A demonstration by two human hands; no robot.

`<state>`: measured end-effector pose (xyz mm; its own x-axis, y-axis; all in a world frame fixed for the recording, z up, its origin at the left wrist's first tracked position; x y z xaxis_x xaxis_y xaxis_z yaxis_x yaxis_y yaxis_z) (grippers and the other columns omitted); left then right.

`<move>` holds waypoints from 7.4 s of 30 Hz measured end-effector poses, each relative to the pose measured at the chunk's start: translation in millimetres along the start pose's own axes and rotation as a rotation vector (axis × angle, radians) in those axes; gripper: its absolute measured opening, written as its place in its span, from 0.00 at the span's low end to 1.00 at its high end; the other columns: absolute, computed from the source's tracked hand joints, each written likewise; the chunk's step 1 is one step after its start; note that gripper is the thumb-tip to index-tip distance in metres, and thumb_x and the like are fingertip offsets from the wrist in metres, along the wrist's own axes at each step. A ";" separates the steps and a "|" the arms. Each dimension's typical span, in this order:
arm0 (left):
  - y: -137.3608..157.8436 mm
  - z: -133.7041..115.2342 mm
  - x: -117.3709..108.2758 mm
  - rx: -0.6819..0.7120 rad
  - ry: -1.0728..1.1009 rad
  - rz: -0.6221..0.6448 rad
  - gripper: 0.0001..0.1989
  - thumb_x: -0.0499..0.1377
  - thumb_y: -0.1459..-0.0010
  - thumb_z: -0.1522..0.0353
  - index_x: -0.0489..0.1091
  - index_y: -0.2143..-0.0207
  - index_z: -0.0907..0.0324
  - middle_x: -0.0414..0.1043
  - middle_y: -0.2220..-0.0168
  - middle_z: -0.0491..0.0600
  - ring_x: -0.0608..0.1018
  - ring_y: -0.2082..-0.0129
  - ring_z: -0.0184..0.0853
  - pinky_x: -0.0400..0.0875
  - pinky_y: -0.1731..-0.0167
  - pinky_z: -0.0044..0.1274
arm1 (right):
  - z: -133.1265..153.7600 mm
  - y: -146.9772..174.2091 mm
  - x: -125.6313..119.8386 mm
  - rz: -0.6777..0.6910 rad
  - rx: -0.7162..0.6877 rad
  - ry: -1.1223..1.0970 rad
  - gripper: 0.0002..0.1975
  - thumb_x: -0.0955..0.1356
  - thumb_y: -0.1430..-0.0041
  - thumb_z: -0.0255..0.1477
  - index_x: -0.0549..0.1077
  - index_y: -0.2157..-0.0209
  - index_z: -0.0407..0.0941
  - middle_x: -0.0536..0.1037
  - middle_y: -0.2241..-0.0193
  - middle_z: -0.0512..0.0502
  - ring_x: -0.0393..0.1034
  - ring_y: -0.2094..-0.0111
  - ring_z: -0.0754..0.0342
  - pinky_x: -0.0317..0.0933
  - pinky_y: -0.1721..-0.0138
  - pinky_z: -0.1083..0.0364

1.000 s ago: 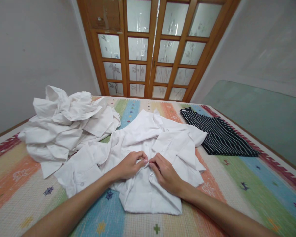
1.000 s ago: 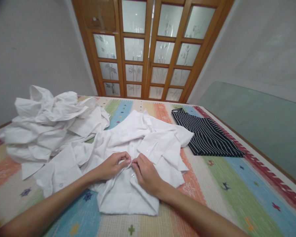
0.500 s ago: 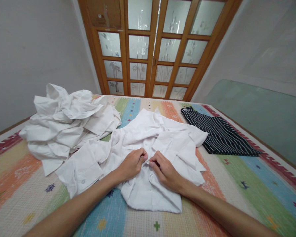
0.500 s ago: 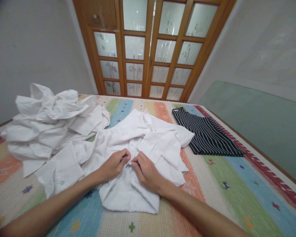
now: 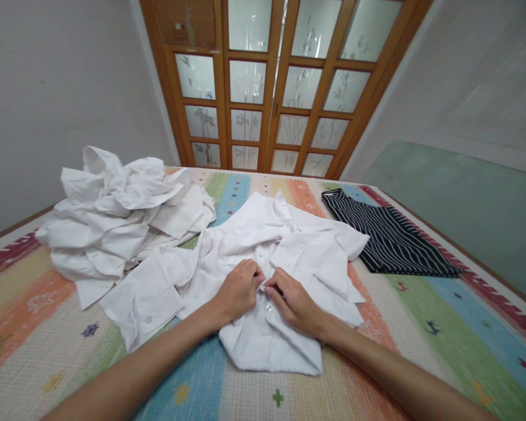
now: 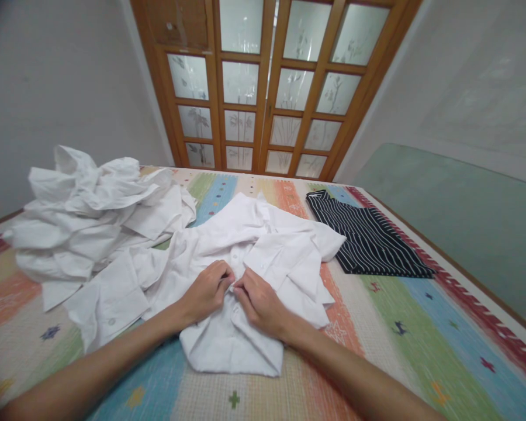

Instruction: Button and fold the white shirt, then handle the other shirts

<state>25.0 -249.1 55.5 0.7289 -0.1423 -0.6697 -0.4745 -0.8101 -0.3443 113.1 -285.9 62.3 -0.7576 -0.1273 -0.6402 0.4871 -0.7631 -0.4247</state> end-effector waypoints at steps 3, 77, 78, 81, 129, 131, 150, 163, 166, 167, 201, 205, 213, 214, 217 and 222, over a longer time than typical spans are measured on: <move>-0.8 -2.7 3.9 0.005 0.066 0.057 0.06 0.48 0.42 0.74 0.61 0.71 0.59 0.66 0.70 0.48 0.68 0.68 0.34 0.62 0.65 0.26 | 0.3 0.2 -0.3 -0.001 0.009 -0.002 0.05 0.59 0.34 0.25 0.65 0.62 0.45 0.67 0.66 0.45 0.62 0.63 0.51 0.58 0.60 0.51; 11.7 -20.8 -33.7 -0.093 0.294 0.170 0.12 0.56 0.42 0.64 0.75 0.67 0.62 0.77 0.69 0.49 0.74 0.70 0.32 0.66 0.68 0.21 | 24.6 -27.9 -25.3 0.065 0.114 -0.089 0.08 0.62 0.38 0.26 0.70 0.70 0.43 0.70 0.73 0.50 0.63 0.71 0.56 0.56 0.68 0.57; 11.4 -18.0 -33.6 -0.111 0.323 0.167 0.12 0.56 0.42 0.64 0.75 0.68 0.63 0.77 0.69 0.49 0.75 0.70 0.32 0.67 0.68 0.21 | 24.5 -27.9 -25.2 0.063 0.113 -0.088 0.08 0.62 0.38 0.26 0.70 0.70 0.43 0.70 0.73 0.50 0.63 0.71 0.56 0.56 0.68 0.57; 11.5 -12.8 -33.2 -0.175 0.396 0.147 0.14 0.56 0.43 0.62 0.75 0.68 0.64 0.77 0.69 0.50 0.75 0.70 0.33 0.67 0.68 0.22 | 22.8 -28.4 -24.1 0.038 0.115 -0.088 0.08 0.61 0.37 0.26 0.69 0.70 0.43 0.69 0.73 0.51 0.64 0.70 0.55 0.56 0.67 0.57; 15.2 -8.4 -40.8 -0.162 0.256 -0.172 0.11 0.57 0.44 0.65 0.70 0.76 0.62 0.70 0.78 0.45 0.70 0.77 0.28 0.63 0.74 0.19 | 20.4 -27.1 -1.7 0.052 0.009 0.112 0.03 0.60 0.38 0.25 0.64 0.66 0.44 0.70 0.69 0.46 0.65 0.67 0.52 0.57 0.66 0.55; 15.8 -6.9 -41.3 -0.176 0.268 -0.183 0.12 0.57 0.44 0.64 0.70 0.76 0.62 0.69 0.78 0.45 0.69 0.77 0.28 0.62 0.75 0.19 | 19.2 -27.7 -2.0 0.035 0.012 0.064 0.04 0.60 0.38 0.25 0.65 0.66 0.44 0.70 0.69 0.47 0.65 0.67 0.52 0.57 0.65 0.55; 36.9 26.4 -68.8 -0.370 0.268 0.165 0.07 0.55 0.54 0.69 0.64 0.82 0.61 0.60 0.83 0.41 0.63 0.81 0.26 0.54 0.79 0.18 | -16.2 -6.4 -49.3 0.084 0.133 0.406 0.02 0.66 0.44 0.25 0.69 0.71 0.43 0.72 0.75 0.48 0.65 0.72 0.55 0.56 0.69 0.57; -2.1 -40.8 -60.0 0.057 -0.163 0.054 0.06 0.61 0.50 0.66 0.70 0.70 0.59 0.71 0.68 0.49 0.71 0.65 0.37 0.64 0.61 0.27 | 14.6 -29.7 -15.1 0.071 -0.109 0.488 0.15 0.68 0.46 0.23 0.72 0.55 0.45 0.68 0.62 0.41 0.60 0.61 0.46 0.58 0.59 0.48; -12.0 -28.4 -47.1 0.013 -0.158 0.020 0.04 0.62 0.51 0.68 0.71 0.75 0.59 0.72 0.71 0.51 0.72 0.65 0.39 0.64 0.62 0.28 | 9.8 -32.2 -17.3 0.033 -0.115 0.408 0.14 0.65 0.47 0.17 0.73 0.61 0.45 0.68 0.59 0.40 0.60 0.58 0.46 0.58 0.57 0.47; -14.3 -24.3 -41.8 -0.003 -0.160 0.029 0.04 0.62 0.52 0.69 0.71 0.76 0.59 0.72 0.72 0.51 0.72 0.66 0.39 0.63 0.63 0.28 | 8.1 -32.7 -18.1 0.026 -0.110 0.387 0.13 0.65 0.47 0.16 0.73 0.63 0.45 0.69 0.60 0.40 0.60 0.58 0.46 0.58 0.57 0.47; -8.8 12.3 -18.6 -0.283 0.515 0.113 0.13 0.58 0.47 0.59 0.69 0.71 0.62 0.63 0.80 0.42 0.65 0.81 0.26 0.59 0.81 0.18 | -8.9 -36.7 -33.9 -0.083 0.076 0.071 0.07 0.61 0.38 0.28 0.67 0.70 0.44 0.67 0.69 0.48 0.63 0.67 0.54 0.57 0.63 0.54; -9.8 6.8 -20.8 -0.241 0.520 0.065 0.14 0.58 0.46 0.59 0.69 0.70 0.62 0.65 0.77 0.43 0.67 0.78 0.27 0.62 0.78 0.18 | -10.8 -35.5 -33.6 -0.084 0.091 0.022 0.10 0.65 0.40 0.32 0.68 0.57 0.44 0.71 0.67 0.49 0.62 0.71 0.56 0.58 0.66 0.55; -6.2 12.6 -17.5 -0.254 0.609 0.035 0.13 0.60 0.47 0.61 0.70 0.64 0.63 0.72 0.70 0.47 0.73 0.73 0.30 0.67 0.73 0.20 | -8.3 -37.4 -30.8 -0.057 0.021 0.025 0.08 0.65 0.37 0.32 0.74 0.62 0.44 0.75 0.68 0.46 0.67 0.67 0.53 0.59 0.64 0.54; -5.6 14.0 -16.4 -0.273 0.621 0.031 0.14 0.61 0.48 0.62 0.70 0.65 0.63 0.72 0.71 0.47 0.73 0.73 0.30 0.68 0.74 0.20 | -7.7 -37.5 -29.8 -0.047 0.013 0.029 0.08 0.65 0.37 0.32 0.74 0.63 0.43 0.75 0.69 0.46 0.67 0.67 0.53 0.59 0.64 0.54; -5.1 16.0 -15.9 -0.300 0.616 0.001 0.14 0.62 0.49 0.61 0.71 0.66 0.63 0.72 0.73 0.47 0.73 0.75 0.29 0.67 0.74 0.20 | -6.4 -37.3 -28.0 -0.036 0.004 0.057 0.07 0.65 0.37 0.31 0.73 0.65 0.43 0.74 0.70 0.46 0.66 0.67 0.52 0.58 0.64 0.54; -7.7 12.1 -19.4 -0.238 0.529 -0.042 0.14 0.61 0.47 0.59 0.72 0.70 0.63 0.72 0.74 0.47 0.72 0.75 0.29 0.66 0.73 0.20 | -7.0 -36.4 -27.1 -0.051 0.013 0.056 0.03 0.66 0.40 0.27 0.72 0.67 0.43 0.72 0.71 0.48 0.65 0.69 0.54 0.57 0.66 0.56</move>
<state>8.5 -233.3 63.2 0.9211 -0.3228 -0.2178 -0.3608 -0.9179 -0.1654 118.9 -250.3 90.7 -0.7558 -0.0530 -0.6526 0.4427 -0.7757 -0.4498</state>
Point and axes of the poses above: each hand's wrist, its own y-axis away from the middle knuckle, its own x-axis out of the palm, z = x × y, the point moved 9 cm from there along -y, towards the middle knuckle
